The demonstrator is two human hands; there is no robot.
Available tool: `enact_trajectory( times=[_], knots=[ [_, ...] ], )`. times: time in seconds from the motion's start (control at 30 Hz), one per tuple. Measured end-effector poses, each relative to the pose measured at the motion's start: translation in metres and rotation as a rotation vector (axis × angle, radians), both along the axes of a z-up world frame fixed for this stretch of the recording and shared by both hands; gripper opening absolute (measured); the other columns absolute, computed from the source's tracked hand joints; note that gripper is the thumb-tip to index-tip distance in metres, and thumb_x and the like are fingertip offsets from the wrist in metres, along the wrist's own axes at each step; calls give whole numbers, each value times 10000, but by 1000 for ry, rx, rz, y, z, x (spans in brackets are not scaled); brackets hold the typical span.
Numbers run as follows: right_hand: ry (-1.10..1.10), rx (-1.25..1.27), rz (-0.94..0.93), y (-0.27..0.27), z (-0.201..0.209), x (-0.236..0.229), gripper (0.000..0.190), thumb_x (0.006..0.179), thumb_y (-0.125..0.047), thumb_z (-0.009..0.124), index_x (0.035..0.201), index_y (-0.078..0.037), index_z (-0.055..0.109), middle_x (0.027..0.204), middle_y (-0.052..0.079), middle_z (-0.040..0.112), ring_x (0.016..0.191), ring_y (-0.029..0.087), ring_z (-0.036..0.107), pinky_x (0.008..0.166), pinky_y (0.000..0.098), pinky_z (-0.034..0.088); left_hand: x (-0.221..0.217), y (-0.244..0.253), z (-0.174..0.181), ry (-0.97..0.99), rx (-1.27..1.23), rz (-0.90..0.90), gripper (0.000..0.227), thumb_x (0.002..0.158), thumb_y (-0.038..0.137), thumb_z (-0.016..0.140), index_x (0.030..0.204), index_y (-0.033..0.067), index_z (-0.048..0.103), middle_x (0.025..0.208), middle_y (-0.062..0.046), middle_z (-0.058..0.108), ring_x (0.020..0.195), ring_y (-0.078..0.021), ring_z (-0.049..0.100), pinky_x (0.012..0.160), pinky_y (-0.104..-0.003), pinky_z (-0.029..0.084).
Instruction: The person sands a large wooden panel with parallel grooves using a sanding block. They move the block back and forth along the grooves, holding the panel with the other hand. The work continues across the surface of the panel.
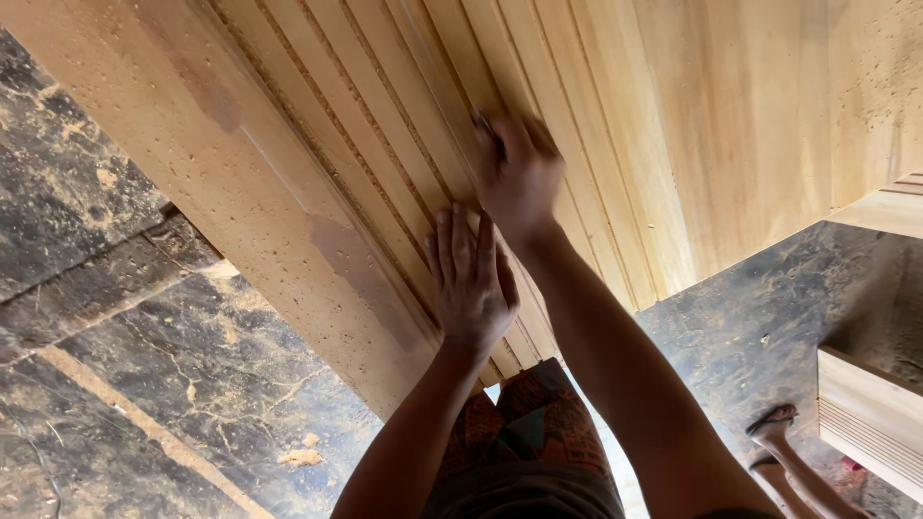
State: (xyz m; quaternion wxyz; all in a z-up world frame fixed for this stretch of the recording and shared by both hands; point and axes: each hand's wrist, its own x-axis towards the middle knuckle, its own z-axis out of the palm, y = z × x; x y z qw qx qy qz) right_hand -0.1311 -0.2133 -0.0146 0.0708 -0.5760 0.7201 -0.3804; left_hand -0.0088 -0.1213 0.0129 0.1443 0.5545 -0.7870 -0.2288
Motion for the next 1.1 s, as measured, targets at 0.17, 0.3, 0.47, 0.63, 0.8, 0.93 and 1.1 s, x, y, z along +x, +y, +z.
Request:
enact_trajectory(
  times=[0.17,0.3,0.47,0.63,0.8,0.93,1.1],
  knots=[
    [-20,-89,-51,-127,-29,8,70,974,-126,708,945,-85,658,870,118,704,761,329,685,632,443,531,0,-1,0,-1,-28,6,503,1056,197,510,1534,43,491,1623,-248,362,1546,-420,329,1284,-589,241],
    [-36,-12,3,-97,12,7,22,988,-98,677,982,-83,692,885,111,726,739,291,711,612,407,553,1,1,-1,27,-8,4,522,1052,206,512,1548,51,464,1629,-247,361,1547,-417,327,1286,-594,242],
    [-17,57,-6,-25,24,0,88,982,-83,711,909,-34,700,835,147,695,740,309,693,619,403,550,-1,1,-2,22,14,-2,551,1022,183,523,1551,54,443,1619,-263,347,1536,-426,316,1267,-608,252],
    [-11,-74,-27,-154,-31,5,57,948,-82,700,903,-51,684,852,138,724,707,319,703,597,416,544,1,1,-7,39,-1,-13,571,1030,185,515,1570,40,396,1641,-269,307,1550,-431,291,1271,-624,239],
    [5,-69,-8,-196,-19,10,9,942,-80,669,934,-80,667,852,119,711,736,328,693,607,458,543,1,4,-6,17,14,-23,580,1019,196,501,1563,25,396,1633,-273,301,1537,-441,288,1258,-619,240],
    [148,-69,69,-66,20,7,96,1002,-121,702,950,-51,661,896,158,681,803,320,689,669,423,586,-1,1,-5,26,-15,-3,540,1029,192,508,1539,29,433,1627,-265,332,1540,-440,304,1265,-604,242],
    [141,39,37,-11,15,3,27,953,-68,707,944,-44,701,870,149,699,808,335,696,674,435,579,0,-2,0,40,1,-11,542,1020,170,513,1532,7,448,1612,-287,348,1538,-451,308,1269,-601,246]
  ],
)
